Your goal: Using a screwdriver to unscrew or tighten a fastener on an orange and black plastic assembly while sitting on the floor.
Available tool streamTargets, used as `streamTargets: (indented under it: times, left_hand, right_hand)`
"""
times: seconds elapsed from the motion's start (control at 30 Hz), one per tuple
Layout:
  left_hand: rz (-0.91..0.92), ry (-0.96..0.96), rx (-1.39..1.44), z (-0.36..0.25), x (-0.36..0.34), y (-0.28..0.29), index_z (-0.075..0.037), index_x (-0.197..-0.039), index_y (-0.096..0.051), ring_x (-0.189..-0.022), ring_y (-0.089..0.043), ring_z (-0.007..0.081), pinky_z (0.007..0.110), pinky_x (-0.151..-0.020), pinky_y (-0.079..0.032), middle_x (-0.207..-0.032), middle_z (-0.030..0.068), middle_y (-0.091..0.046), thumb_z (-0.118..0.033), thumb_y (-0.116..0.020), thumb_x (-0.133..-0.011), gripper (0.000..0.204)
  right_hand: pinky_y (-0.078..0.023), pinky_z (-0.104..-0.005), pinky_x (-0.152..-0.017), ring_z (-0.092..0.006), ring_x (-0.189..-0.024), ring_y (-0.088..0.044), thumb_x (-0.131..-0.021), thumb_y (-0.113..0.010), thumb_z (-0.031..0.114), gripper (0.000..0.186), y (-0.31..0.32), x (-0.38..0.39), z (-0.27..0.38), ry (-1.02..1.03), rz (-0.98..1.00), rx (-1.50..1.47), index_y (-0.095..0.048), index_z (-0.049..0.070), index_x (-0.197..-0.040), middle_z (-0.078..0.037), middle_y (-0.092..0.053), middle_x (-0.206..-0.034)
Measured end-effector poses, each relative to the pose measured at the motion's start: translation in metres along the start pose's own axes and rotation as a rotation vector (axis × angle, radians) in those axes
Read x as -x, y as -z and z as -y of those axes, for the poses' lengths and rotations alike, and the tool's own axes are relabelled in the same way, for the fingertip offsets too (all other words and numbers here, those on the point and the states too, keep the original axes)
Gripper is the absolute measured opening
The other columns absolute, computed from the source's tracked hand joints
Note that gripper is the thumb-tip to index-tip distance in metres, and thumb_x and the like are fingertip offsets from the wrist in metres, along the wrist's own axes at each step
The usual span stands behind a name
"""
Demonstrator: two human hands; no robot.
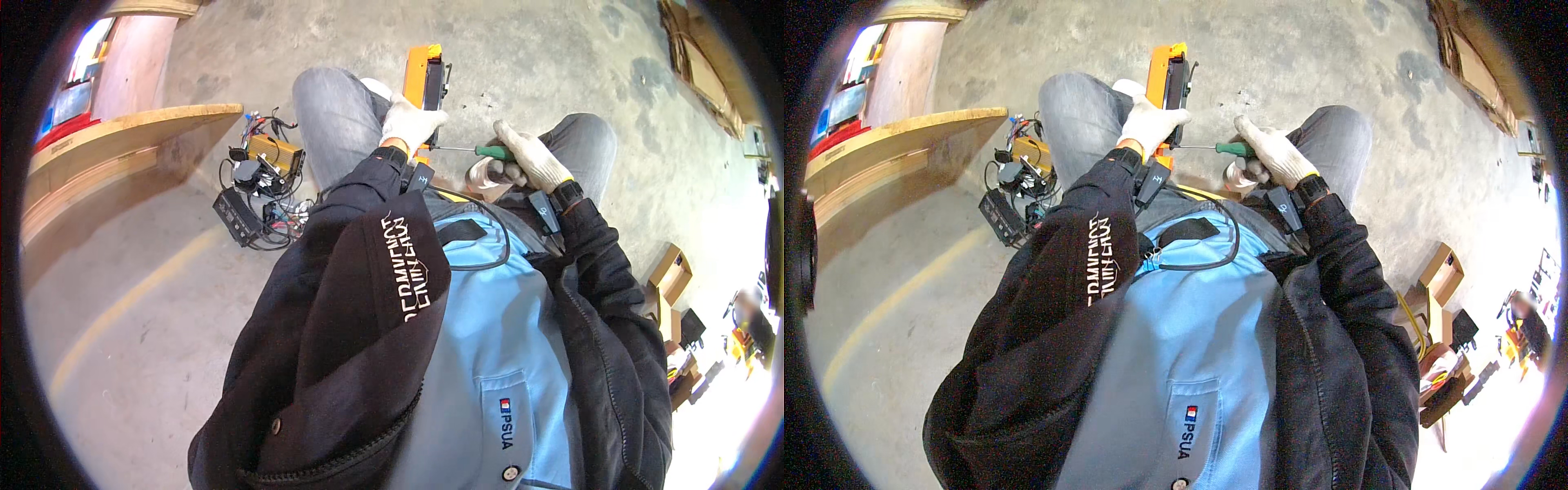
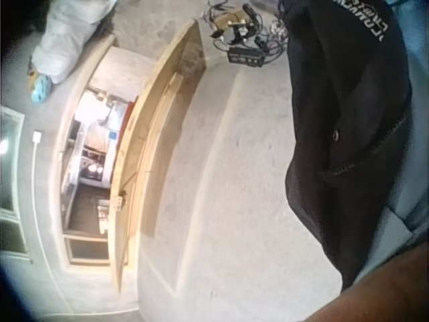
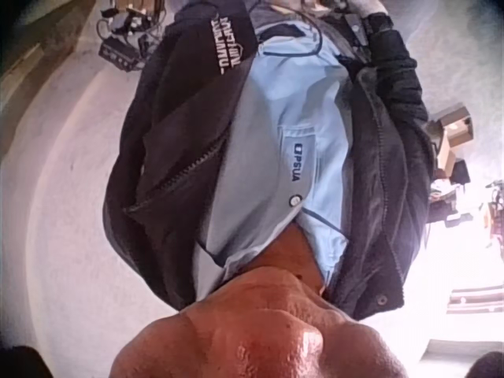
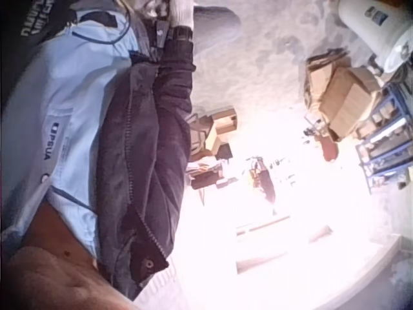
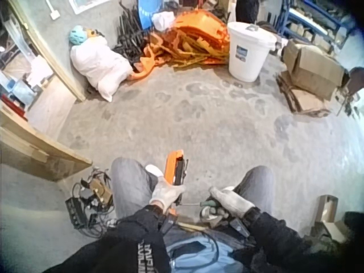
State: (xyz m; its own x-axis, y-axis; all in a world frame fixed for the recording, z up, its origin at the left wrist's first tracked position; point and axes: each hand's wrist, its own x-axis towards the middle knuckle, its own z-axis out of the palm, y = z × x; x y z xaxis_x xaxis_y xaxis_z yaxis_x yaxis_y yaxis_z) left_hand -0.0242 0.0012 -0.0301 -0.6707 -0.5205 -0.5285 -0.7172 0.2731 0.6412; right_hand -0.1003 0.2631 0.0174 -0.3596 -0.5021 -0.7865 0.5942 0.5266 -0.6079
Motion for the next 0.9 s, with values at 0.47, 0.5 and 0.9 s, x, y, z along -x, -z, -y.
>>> streamTargets:
  times: [0.47, 0.5, 0.9]
  left_hand:
    - [0.048, 0.049, 0.034, -0.005, 0.002, 0.007, 0.012, -0.129, -0.055, -0.091, -0.074, 0.0255, 0.034, -0.078, -0.061, -0.107, 0.0196, -0.074, -0.032, -0.091, -0.074, 0.079]
    - [0.072, 0.082, 0.048, -0.009, 0.004, 0.009, 0.013, -0.13, -0.054, -0.09, -0.074, 0.0251, 0.034, -0.077, -0.061, -0.107, 0.0196, -0.073, -0.032, -0.091, -0.074, 0.081]
    - [0.002, 0.078, -0.023, -0.01, 0.002, 0.009, 0.017, -0.134, -0.045, -0.103, -0.075, 0.0303, 0.036, -0.087, -0.061, -0.116, 0.0261, -0.072, -0.037, -0.092, -0.072, 0.095]
  right_hand:
    - [-0.043, -0.025, -0.058, -0.0077, -0.065, -0.051, -0.107, -0.07, 0.025, 0.026, 0.009, -0.012, -0.011, 0.116, 0.141, -0.138, -0.068, 0.0, -0.114, 0.0, -0.061, -0.082]
    - [-0.044, -0.0254, -0.061, -0.0082, -0.067, -0.052, -0.105, -0.074, 0.023, 0.028, 0.011, -0.014, -0.013, 0.129, 0.117, -0.179, -0.068, -0.001, -0.118, 0.0, -0.061, -0.083]
    - [-0.035, -0.0263, -0.047, -0.0066, -0.054, -0.046, -0.11, -0.059, 0.051, 0.052, 0.005, -0.005, 0.003, -0.01, -0.066, 0.067, -0.07, 0.001, -0.117, 0.001, -0.057, -0.075]
